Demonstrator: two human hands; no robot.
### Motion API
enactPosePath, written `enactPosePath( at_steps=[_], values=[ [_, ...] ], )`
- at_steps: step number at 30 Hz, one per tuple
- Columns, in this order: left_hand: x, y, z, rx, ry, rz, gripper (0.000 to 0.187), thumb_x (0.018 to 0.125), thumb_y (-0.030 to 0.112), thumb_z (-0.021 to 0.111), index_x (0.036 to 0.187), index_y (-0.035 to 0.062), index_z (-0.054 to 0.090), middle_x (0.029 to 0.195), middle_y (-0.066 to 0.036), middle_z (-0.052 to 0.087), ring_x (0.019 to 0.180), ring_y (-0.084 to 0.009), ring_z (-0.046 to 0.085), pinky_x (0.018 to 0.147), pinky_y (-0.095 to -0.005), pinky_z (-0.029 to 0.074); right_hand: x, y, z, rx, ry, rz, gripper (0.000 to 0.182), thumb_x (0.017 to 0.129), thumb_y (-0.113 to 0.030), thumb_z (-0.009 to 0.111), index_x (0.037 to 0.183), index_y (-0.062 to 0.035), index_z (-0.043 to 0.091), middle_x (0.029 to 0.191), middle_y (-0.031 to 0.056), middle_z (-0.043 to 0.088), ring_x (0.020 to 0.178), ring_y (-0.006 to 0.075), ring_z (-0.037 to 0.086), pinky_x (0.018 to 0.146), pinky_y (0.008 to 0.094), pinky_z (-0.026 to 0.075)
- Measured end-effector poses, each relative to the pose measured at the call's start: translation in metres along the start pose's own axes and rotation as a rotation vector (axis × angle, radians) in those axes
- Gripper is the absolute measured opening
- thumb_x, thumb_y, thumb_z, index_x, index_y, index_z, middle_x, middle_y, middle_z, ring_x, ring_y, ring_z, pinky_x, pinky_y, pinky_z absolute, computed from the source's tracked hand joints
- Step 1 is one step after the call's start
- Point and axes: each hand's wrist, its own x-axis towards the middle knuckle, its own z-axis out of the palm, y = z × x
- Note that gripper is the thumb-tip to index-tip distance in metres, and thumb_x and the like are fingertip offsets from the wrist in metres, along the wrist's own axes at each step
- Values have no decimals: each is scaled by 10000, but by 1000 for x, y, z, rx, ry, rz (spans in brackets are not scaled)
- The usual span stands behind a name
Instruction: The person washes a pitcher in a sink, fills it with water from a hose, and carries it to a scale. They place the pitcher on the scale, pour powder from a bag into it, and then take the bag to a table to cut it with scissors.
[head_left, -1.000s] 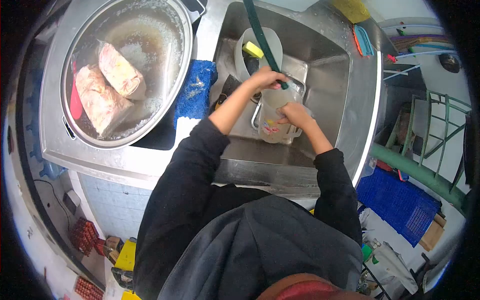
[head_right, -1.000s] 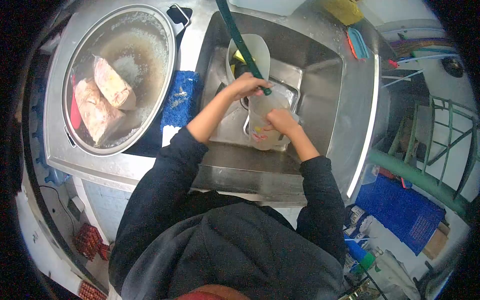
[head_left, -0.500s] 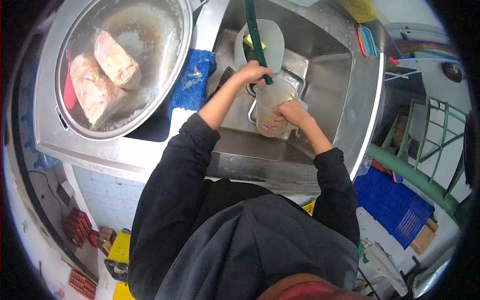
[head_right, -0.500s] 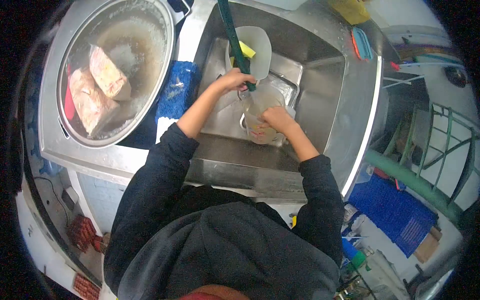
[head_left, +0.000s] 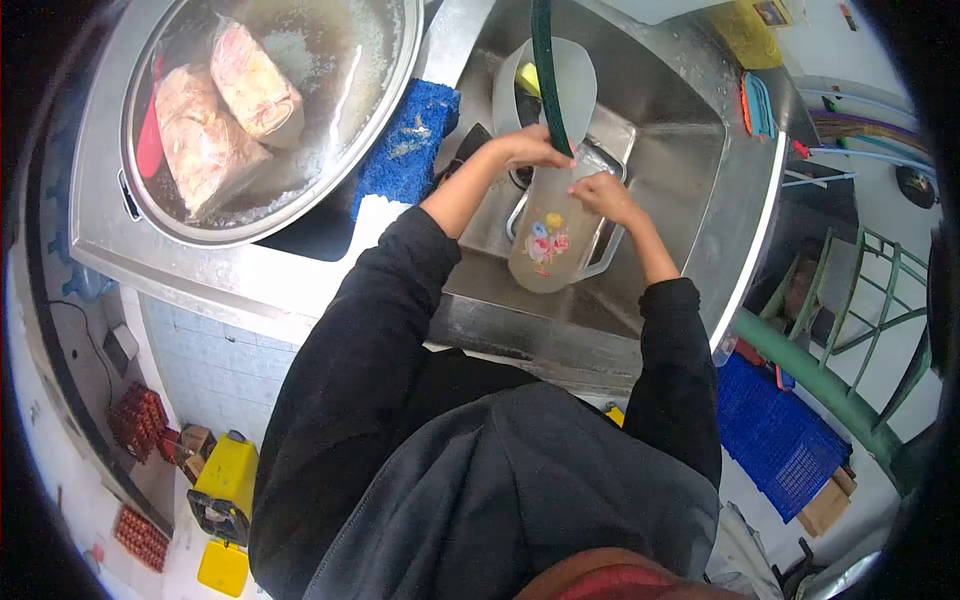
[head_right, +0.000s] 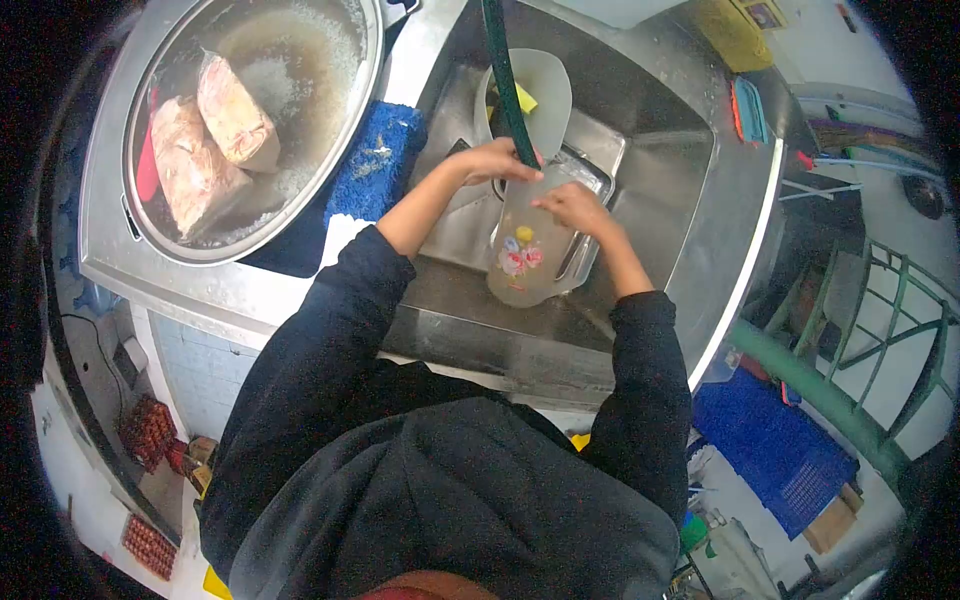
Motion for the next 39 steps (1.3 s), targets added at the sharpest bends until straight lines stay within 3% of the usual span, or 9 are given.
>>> enactPosePath(
  at_steps=[6,11,13,14,18,22,26,29,39],
  values=[
    [25,-28,5,-166,206,87,264,649,57,605,864,25,456,814,-42,493,717,-107,507,605,-195,415,6,53,4,443,131,50,493,797,-403,362,461,-45,410,399,28,418,360,93,424,346,231,333],
    [30,-36,9,-299,345,85,220,673,89,594,832,22,459,664,-14,488,565,-76,482,491,-179,388,2,107,47,846,194,310,541,765,-517,295,473,-73,401,457,45,458,434,100,461,399,236,351],
    [23,-33,6,-227,341,56,193,686,121,585,804,31,462,627,-5,476,520,-70,454,455,-183,363,4,104,69,1244,278,457,559,753,-544,267,636,-45,490,639,67,530,604,130,513,516,254,403],
    [20,-30,5,-159,340,34,176,699,153,576,776,41,465,591,4,464,475,-63,427,419,-187,338,-4,105,74,1385,195,430,631,744,-556,238,1065,-32,381,1005,102,474,925,167,456,768,310,389],
    [16,-33,8,-186,338,-137,205,705,230,565,745,44,489,602,-27,490,501,-89,454,436,-219,356,-14,83,69,1516,192,315,579,743,-523,324,1052,-36,382,984,85,485,882,166,484,725,294,417],
    [10,-41,6,493,493,102,467,630,303,629,924,-16,454,801,-113,547,744,-184,527,641,-294,408,-17,88,36,884,192,206,372,673,-389,555,793,-40,506,735,40,538,677,141,529,547,271,429],
    [-1,-21,-3,134,644,95,478,638,277,622,952,-26,428,689,-61,492,626,-141,496,573,-239,413,-27,33,-7,-32,101,100,381,525,-363,677,528,-31,489,500,67,473,520,175,499,494,320,392],
    [24,-13,-10,17,432,140,365,668,229,601,894,-17,452,637,-30,485,535,-100,477,494,-204,403,-14,29,19,-466,193,-187,383,477,-344,689,568,-14,517,553,128,510,549,241,527,524,346,412],
    [2,24,11,-57,239,-81,181,637,67,582,772,-31,512,676,-76,538,479,-104,501,427,-200,442,-20,-7,23,-577,86,-165,527,469,-514,622,619,-13,557,633,151,543,633,308,542,574,382,433]
  ],
)
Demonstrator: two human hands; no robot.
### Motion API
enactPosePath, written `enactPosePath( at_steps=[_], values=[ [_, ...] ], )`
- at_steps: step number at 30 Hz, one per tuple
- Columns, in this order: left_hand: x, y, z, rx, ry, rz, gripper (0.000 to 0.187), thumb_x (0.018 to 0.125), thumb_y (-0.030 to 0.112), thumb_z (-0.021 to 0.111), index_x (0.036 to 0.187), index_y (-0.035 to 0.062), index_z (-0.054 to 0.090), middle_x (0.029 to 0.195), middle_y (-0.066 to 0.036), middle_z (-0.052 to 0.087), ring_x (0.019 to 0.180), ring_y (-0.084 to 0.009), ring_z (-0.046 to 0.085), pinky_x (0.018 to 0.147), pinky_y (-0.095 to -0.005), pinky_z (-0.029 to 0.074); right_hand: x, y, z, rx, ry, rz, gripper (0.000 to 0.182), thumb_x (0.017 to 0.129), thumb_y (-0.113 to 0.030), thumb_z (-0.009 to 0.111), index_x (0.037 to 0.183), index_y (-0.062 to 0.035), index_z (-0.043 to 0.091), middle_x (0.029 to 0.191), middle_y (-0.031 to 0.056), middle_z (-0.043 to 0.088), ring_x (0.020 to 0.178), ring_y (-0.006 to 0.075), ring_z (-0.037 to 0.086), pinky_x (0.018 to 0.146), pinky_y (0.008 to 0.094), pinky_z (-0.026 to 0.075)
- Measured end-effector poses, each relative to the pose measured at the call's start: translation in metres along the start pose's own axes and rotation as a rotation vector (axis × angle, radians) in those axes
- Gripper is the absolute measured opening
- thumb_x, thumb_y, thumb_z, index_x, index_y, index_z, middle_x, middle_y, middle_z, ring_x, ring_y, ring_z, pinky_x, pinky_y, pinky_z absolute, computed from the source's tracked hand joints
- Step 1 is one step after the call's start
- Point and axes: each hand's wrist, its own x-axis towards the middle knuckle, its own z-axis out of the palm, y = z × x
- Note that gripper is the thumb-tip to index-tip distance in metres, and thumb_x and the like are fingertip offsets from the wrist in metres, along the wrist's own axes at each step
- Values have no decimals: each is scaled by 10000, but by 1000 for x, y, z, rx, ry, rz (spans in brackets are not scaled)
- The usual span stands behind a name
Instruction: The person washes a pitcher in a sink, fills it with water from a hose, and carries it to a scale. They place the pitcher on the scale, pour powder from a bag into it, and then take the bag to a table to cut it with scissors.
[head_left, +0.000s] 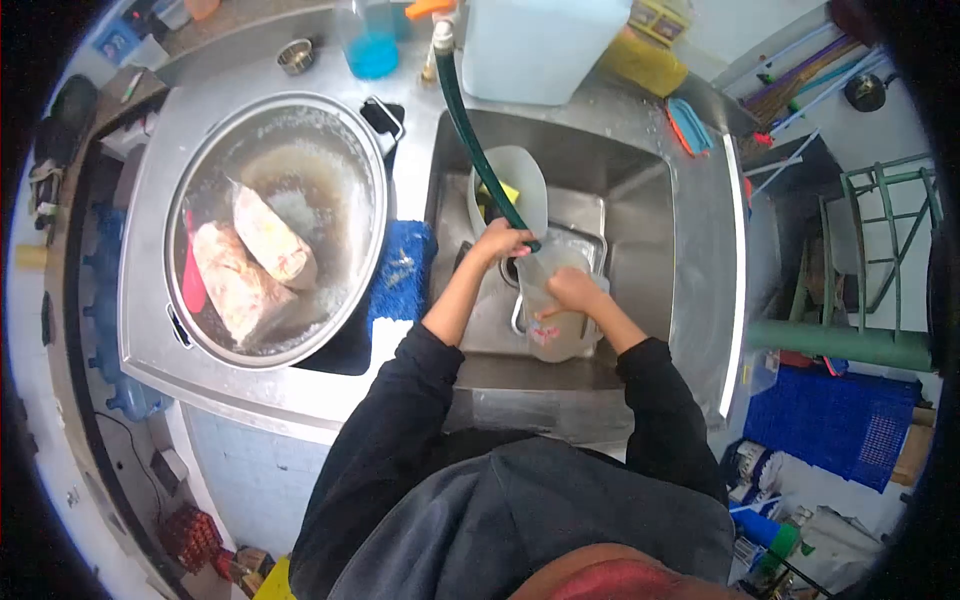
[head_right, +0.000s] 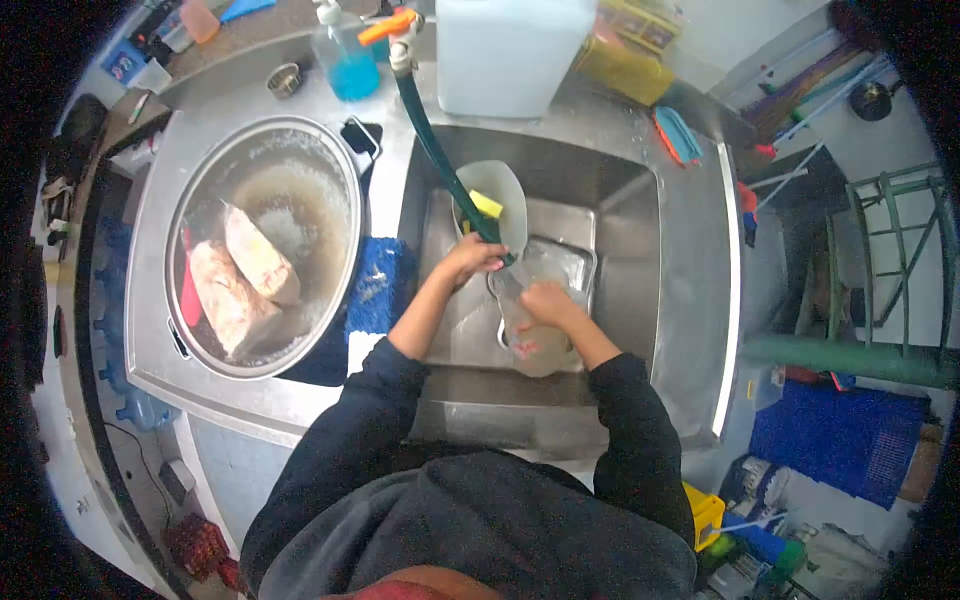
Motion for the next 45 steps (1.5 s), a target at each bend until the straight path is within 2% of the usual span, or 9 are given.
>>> enactPosePath(
  at_steps=[8,12,15,19,23,26,28,34,45],
  values=[
    [-19,-3,-11,0,53,-62,205,644,96,585,791,-11,490,680,-58,516,521,-105,491,442,-201,438,7,2,15,179,354,-181,544,578,-538,541,493,-3,487,492,141,484,467,290,488,448,357,386],
    [-20,-3,-22,-10,150,68,268,677,240,595,751,-1,504,634,-46,504,550,-121,506,529,-232,444,0,38,21,709,297,90,445,712,-438,480,541,-28,497,419,86,444,410,192,455,426,305,372],
    [-62,49,-16,947,37,64,328,694,286,553,588,-24,528,486,-109,497,529,-172,526,506,-271,417,-24,73,56,1306,442,284,431,763,-427,419,535,-65,468,427,17,444,396,105,431,387,253,343],
    [-67,131,-25,1080,542,867,202,666,176,520,761,-3,520,697,-186,529,649,-332,513,578,-393,410,-37,93,107,1987,466,427,509,768,-487,331,1011,-54,443,946,82,506,824,169,499,676,306,421],
    [-88,238,3,1374,1096,1396,441,617,228,572,953,-7,409,905,-172,428,870,-308,410,718,-389,346,-75,21,35,2393,676,217,669,696,-585,325,1111,-62,358,1083,66,422,981,184,404,826,328,337],
    [-57,257,7,1650,1506,1180,469,604,305,571,941,7,440,916,-158,436,913,-299,391,778,-449,276,-59,9,41,2508,877,172,673,683,-599,331,1124,-90,355,1104,37,412,1006,195,384,850,338,310],
    [-47,270,7,1620,1523,991,447,606,377,545,907,50,492,905,-144,455,936,-294,378,793,-487,214,-45,14,63,2648,896,116,576,729,-554,314,1067,-98,416,1026,44,477,918,174,460,778,313,376],
    [-39,273,-4,1430,1633,1235,240,635,357,496,578,129,541,689,-30,512,771,-218,427,672,-409,246,-62,-28,-11,2828,1127,-124,490,762,-489,336,1046,-103,435,963,20,507,868,145,483,733,285,407],
    [-31,273,-45,1424,1106,1582,178,616,305,467,635,171,583,697,12,512,769,-180,442,679,-385,248,-98,-81,-60,2800,1666,-163,382,783,-422,341,908,-92,487,827,28,543,747,164,522,668,324,441]
  ],
)
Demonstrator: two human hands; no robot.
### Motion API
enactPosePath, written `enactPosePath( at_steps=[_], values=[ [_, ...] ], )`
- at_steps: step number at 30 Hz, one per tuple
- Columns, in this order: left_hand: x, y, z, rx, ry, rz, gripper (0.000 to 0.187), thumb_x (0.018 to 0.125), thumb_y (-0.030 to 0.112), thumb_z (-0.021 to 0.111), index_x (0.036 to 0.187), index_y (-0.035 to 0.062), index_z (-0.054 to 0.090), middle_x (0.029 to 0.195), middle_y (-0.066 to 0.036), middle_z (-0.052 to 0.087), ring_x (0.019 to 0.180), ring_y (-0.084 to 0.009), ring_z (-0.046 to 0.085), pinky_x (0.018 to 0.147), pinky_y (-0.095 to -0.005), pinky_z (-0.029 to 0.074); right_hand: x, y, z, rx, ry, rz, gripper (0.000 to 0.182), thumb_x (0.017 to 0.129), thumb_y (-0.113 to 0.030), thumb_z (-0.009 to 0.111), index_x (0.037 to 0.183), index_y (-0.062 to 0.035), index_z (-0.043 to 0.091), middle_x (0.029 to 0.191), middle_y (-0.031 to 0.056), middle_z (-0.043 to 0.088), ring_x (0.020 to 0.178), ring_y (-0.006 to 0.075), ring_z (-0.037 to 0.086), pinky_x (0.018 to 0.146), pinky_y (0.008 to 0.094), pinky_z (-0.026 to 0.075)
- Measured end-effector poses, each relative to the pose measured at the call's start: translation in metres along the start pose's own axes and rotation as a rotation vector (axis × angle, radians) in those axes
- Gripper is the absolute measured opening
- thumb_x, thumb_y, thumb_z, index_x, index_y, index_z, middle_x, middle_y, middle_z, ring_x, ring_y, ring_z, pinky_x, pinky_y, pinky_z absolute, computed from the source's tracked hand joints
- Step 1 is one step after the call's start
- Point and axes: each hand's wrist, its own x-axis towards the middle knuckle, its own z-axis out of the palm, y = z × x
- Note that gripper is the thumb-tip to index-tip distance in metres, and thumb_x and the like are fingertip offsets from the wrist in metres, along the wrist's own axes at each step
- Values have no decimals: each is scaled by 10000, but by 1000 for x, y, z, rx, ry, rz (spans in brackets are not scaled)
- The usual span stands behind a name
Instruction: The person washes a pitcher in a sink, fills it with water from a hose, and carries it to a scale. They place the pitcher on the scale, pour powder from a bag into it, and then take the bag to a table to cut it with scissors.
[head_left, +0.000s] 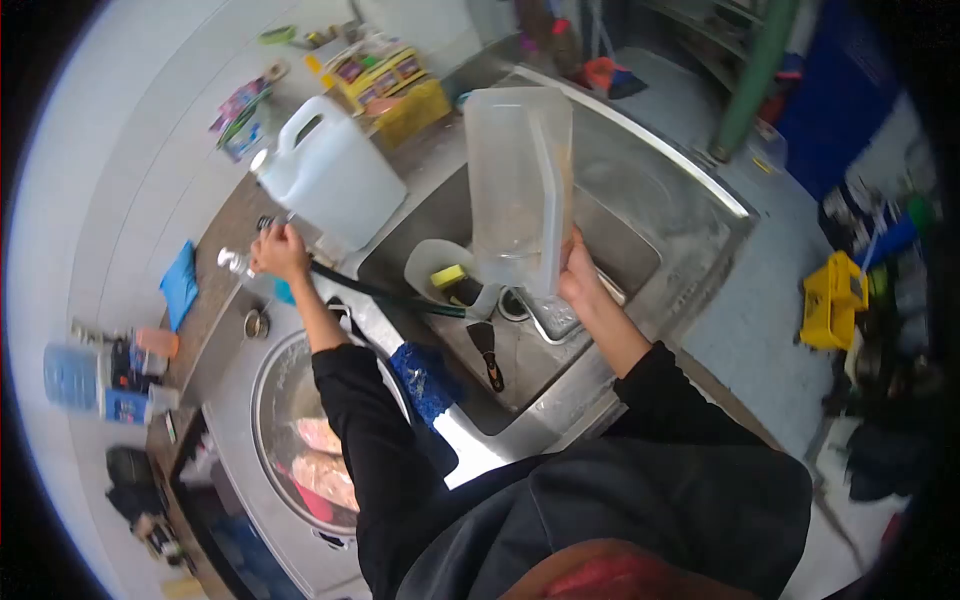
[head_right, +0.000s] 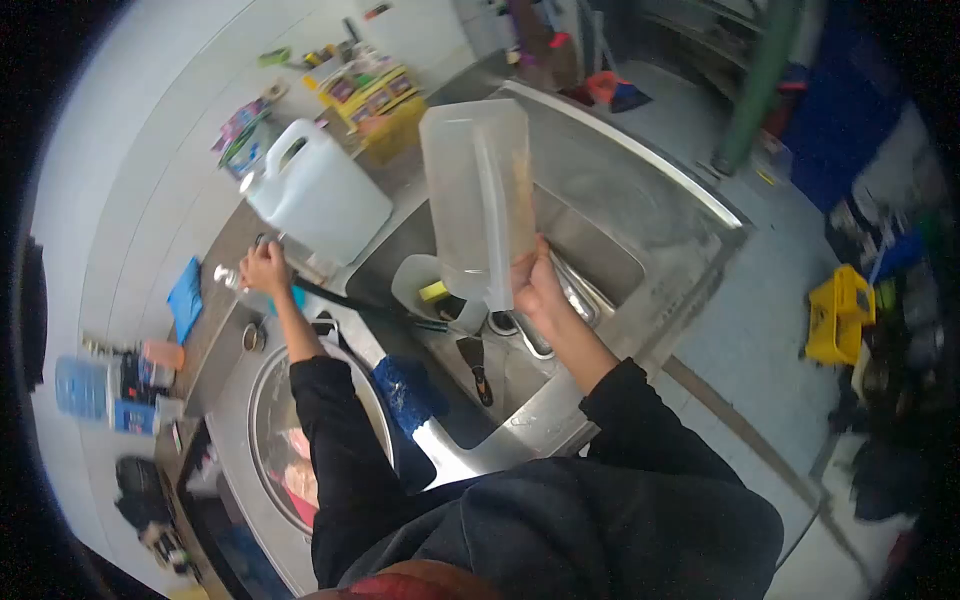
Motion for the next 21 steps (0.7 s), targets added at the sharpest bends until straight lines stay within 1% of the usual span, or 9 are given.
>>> enactPosePath(
  at_steps=[4,8,11,13,14,17,19,20,21],
  values=[
    [8,4,-15,-15,-20,125,169,613,265,502,706,155,590,678,-33,540,617,-231,494,567,-364,350,21,2,-57,102,-176,-89,397,761,-484,351,746,-111,486,577,-9,471,497,107,448,478,259,408],
    [-25,65,-53,-435,-14,132,312,795,279,396,947,36,517,982,-156,467,889,-270,437,778,-368,317,39,17,-94,111,169,-227,388,719,-499,441,651,-117,444,479,-28,369,379,85,336,375,241,314],
    [-102,165,-126,-2001,-846,-371,427,814,369,325,1045,19,402,937,-98,448,860,-193,439,734,-289,366,-11,15,-69,32,307,-302,412,700,-510,456,601,-111,450,470,-15,381,411,92,367,391,240,321],
    [-128,235,-210,-2098,-1065,-670,400,812,366,343,947,2,440,840,-79,459,746,-147,451,622,-239,388,-52,6,-42,-27,377,-405,434,704,-521,441,574,-107,445,464,-4,399,416,101,386,402,239,328],
    [-135,248,-209,-2129,-1125,-639,400,812,366,343,947,2,440,840,-79,459,746,-147,451,622,-239,388,-64,-2,-41,-56,386,-446,446,686,-529,462,558,-104,432,453,-2,395,406,102,380,401,243,327],
    [-151,287,-226,-1735,-508,-795,370,807,346,381,767,-15,452,548,-5,368,474,-110,337,403,-233,298,-89,-29,-84,-425,155,-476,424,673,-506,504,676,-82,480,612,36,477,517,103,430,474,229,360],
    [-163,300,-214,-1205,-126,-361,395,810,306,386,626,-37,452,483,-87,401,451,-172,376,415,-294,335,-151,-53,-85,-643,257,-340,395,700,-435,519,857,-75,483,860,71,485,722,110,455,611,233,378],
    [-168,302,-199,-964,4,-157,343,801,243,422,618,-46,458,507,-134,443,435,-233,397,420,-341,344,-169,-70,-111,-714,300,-463,413,714,-375,529,1002,-93,435,1028,66,422,882,119,413,720,250,354],
    [-165,305,-189,-979,139,-18,272,799,194,421,754,-53,525,567,-165,488,477,-268,436,462,-363,342,-199,-89,-135,-775,356,-581,390,722,-352,526,1005,-98,437,1024,54,436,894,120,417,727,258,353]
  ],
)
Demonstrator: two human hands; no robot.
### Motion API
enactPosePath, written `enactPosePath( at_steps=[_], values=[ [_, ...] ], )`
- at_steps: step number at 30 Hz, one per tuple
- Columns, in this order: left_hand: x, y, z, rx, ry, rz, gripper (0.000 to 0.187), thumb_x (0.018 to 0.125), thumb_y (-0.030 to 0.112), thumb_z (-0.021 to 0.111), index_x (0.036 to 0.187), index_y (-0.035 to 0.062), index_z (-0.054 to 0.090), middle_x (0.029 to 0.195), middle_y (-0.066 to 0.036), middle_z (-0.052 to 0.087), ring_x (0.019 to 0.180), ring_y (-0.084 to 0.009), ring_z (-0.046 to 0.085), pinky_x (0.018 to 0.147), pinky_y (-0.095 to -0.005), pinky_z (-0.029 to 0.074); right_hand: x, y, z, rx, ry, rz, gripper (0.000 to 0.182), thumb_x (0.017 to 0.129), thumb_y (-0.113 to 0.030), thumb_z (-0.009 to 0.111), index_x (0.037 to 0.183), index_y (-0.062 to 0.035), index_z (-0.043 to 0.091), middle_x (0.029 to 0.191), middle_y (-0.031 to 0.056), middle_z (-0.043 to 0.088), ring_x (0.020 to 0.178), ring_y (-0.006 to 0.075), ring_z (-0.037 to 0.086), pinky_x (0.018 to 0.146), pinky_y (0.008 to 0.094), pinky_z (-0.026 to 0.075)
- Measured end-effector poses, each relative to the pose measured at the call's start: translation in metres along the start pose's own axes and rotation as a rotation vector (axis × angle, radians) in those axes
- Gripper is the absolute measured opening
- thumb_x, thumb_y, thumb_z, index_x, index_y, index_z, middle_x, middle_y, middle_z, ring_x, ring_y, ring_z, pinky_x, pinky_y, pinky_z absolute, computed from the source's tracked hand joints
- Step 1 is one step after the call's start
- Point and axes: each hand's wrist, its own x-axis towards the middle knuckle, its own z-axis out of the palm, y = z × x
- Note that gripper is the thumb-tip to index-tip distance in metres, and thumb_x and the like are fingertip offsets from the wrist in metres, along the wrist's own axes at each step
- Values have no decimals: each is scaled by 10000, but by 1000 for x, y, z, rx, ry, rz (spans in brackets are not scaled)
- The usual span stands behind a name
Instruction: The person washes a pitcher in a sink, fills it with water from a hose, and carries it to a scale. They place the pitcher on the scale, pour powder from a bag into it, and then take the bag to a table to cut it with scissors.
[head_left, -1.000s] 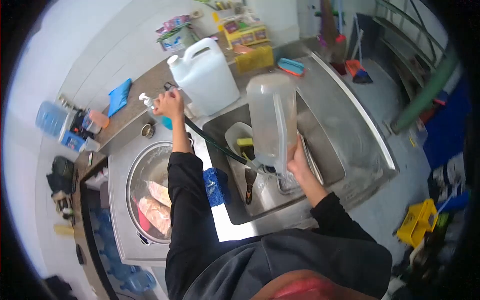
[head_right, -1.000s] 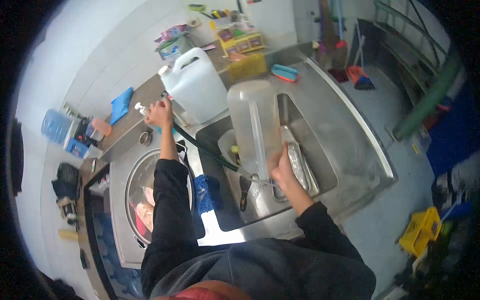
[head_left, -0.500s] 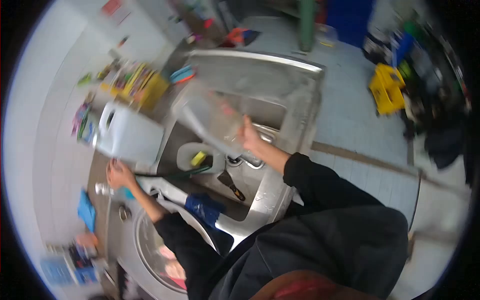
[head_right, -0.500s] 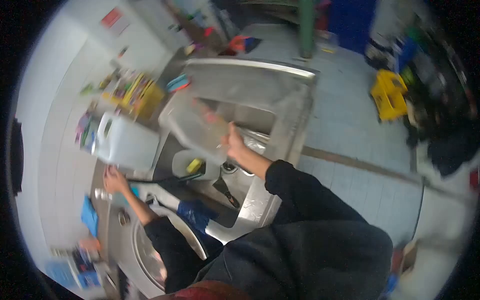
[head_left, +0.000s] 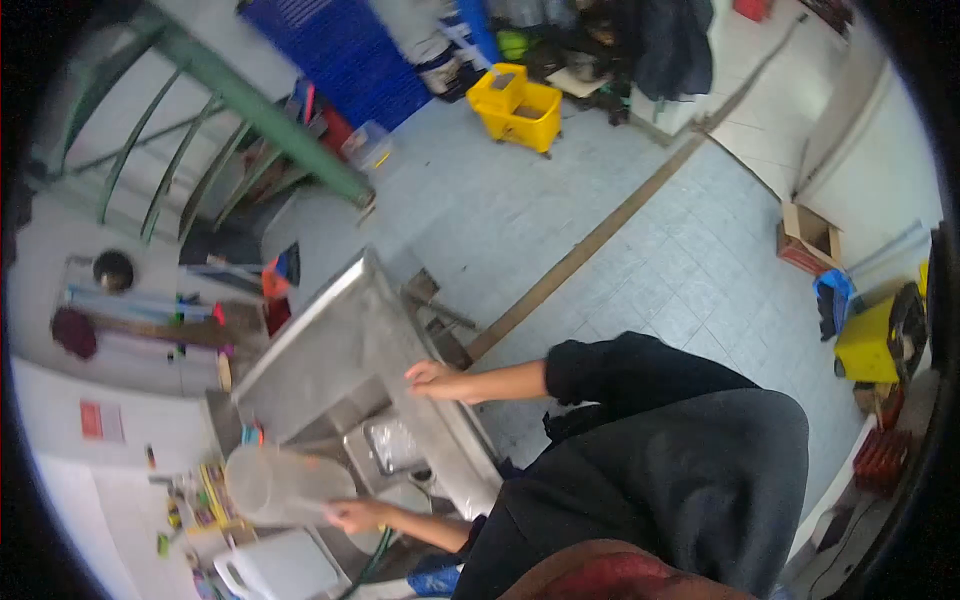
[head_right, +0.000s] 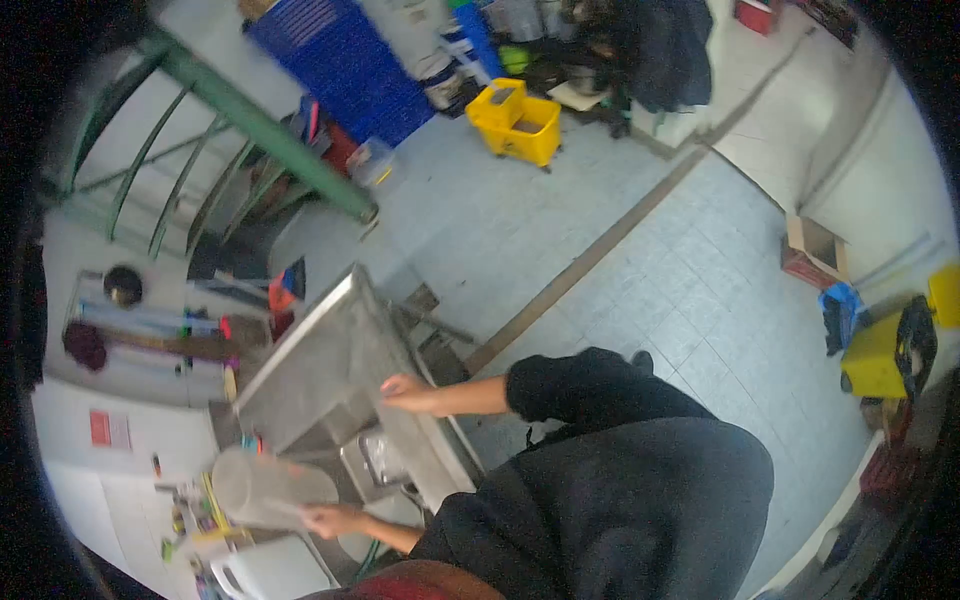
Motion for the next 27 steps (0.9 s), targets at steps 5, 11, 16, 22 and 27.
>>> enactPosePath(
  at_steps=[5,11,16,22,27],
  values=[
    [5,95,3,-247,2,-204,303,806,215,411,782,-64,526,651,-189,524,522,-249,471,471,-321,385,-126,20,-296,783,350,-5,338,736,-325,454,1018,-139,443,1033,44,472,917,157,455,717,272,371],
    [-76,277,52,-474,-281,-404,351,800,257,412,733,-73,511,635,-172,518,514,-224,460,477,-304,387,-392,11,-526,942,1116,-61,562,669,-450,480,1147,-203,317,1113,152,387,956,310,401,754,349,349],
    [-218,427,121,-460,-782,90,427,792,309,406,633,-83,465,569,-172,480,484,-228,426,465,-347,358,-496,-8,-629,659,1275,-393,556,709,-460,430,1166,-188,268,1112,150,389,983,269,391,764,338,336],
    [-390,656,154,-714,-1315,162,335,773,222,396,683,-81,508,526,-158,475,468,-225,430,461,-343,358,-583,117,-816,-103,1662,184,462,725,-257,501,1119,-56,368,1129,158,376,964,252,435,789,357,352],
    [-512,897,126,-1002,-1794,385,240,721,188,481,711,-47,530,592,-141,539,540,-207,506,533,-310,401,-658,213,-811,199,2099,692,479,719,-258,503,1121,-46,349,1069,140,381,940,262,417,764,390,353]
  ],
)
